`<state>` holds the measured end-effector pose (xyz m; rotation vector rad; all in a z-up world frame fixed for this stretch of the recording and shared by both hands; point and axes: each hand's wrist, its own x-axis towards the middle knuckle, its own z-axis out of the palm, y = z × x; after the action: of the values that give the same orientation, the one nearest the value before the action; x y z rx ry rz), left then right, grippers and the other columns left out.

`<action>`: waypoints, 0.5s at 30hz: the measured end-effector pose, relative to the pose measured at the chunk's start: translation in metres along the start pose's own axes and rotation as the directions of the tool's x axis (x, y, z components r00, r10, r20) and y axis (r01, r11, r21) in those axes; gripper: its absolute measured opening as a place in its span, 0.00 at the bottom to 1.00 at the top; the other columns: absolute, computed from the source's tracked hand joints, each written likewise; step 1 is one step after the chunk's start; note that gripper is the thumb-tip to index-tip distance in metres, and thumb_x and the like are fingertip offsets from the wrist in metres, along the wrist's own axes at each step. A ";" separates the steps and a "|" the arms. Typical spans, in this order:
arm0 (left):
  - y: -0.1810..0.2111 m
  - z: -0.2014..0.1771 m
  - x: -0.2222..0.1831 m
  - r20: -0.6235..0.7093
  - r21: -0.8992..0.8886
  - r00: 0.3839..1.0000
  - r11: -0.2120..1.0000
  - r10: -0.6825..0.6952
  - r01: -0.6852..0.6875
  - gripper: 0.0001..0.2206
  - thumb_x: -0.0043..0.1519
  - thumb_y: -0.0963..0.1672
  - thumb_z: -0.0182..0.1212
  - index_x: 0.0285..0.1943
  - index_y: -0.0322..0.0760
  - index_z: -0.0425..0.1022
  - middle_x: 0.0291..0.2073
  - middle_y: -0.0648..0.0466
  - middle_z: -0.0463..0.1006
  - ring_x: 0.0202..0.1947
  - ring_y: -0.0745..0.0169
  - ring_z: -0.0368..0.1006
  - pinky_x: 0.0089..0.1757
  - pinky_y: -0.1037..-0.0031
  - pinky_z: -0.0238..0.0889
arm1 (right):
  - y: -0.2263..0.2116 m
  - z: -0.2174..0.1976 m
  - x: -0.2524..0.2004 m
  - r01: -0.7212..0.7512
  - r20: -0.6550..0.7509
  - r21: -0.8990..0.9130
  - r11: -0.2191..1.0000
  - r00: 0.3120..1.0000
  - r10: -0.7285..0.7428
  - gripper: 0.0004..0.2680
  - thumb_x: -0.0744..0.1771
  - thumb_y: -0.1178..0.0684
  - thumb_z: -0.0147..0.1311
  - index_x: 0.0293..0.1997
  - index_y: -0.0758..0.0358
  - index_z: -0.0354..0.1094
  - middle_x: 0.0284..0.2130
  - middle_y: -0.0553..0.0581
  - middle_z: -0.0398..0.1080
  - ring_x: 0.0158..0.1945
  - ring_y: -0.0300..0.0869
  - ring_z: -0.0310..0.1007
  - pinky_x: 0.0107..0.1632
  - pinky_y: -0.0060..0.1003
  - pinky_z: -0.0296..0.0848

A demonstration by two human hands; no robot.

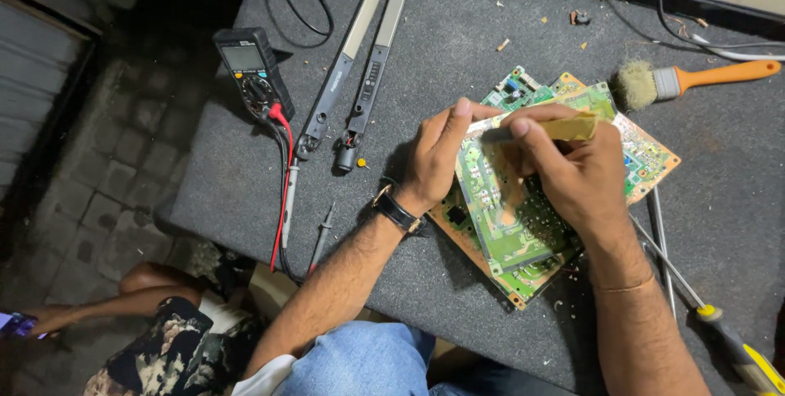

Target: Cleaning and scraping a circuit board using a small tool and sandpaper at a repair bench

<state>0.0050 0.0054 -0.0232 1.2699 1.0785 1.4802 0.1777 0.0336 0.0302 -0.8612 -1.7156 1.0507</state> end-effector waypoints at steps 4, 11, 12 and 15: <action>0.004 0.002 -0.001 0.001 0.003 1.000 1.000 -0.010 0.010 0.27 0.74 0.54 0.37 0.52 0.30 0.79 0.46 0.38 0.81 0.55 0.42 0.74 0.59 0.54 0.62 | 0.000 -0.001 -0.001 -0.005 0.025 -0.041 0.999 1.000 0.006 0.03 0.70 0.62 0.57 0.44 0.69 0.78 0.17 0.60 0.71 0.22 0.38 0.69 0.32 0.32 0.69; 0.004 0.001 0.000 0.012 0.024 1.000 1.000 -0.005 0.005 0.27 0.75 0.54 0.35 0.53 0.31 0.79 0.45 0.38 0.80 0.55 0.41 0.74 0.59 0.54 0.62 | 0.000 0.000 -0.001 0.000 0.029 -0.016 1.000 1.000 0.000 0.03 0.70 0.61 0.59 0.43 0.68 0.78 0.15 0.57 0.69 0.24 0.35 0.69 0.33 0.30 0.68; 0.003 0.001 0.000 0.006 0.018 1.000 1.000 -0.007 0.007 0.27 0.74 0.54 0.36 0.52 0.31 0.79 0.46 0.38 0.80 0.55 0.41 0.74 0.59 0.53 0.61 | -0.001 0.000 -0.001 -0.004 0.012 -0.030 1.000 1.000 0.004 0.03 0.70 0.61 0.58 0.43 0.68 0.78 0.15 0.56 0.68 0.22 0.36 0.68 0.33 0.31 0.68; 0.005 0.001 -0.001 0.004 0.015 0.999 0.999 -0.032 0.031 0.27 0.74 0.54 0.37 0.52 0.32 0.79 0.46 0.39 0.81 0.55 0.43 0.74 0.60 0.55 0.61 | 0.000 -0.002 -0.002 -0.022 0.014 -0.040 0.999 1.000 0.023 0.03 0.71 0.61 0.57 0.43 0.67 0.78 0.15 0.57 0.69 0.22 0.37 0.69 0.33 0.31 0.69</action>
<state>0.0056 0.0031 -0.0189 1.2598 1.1038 1.4482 0.1802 0.0322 0.0300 -0.9017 -1.7476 1.0430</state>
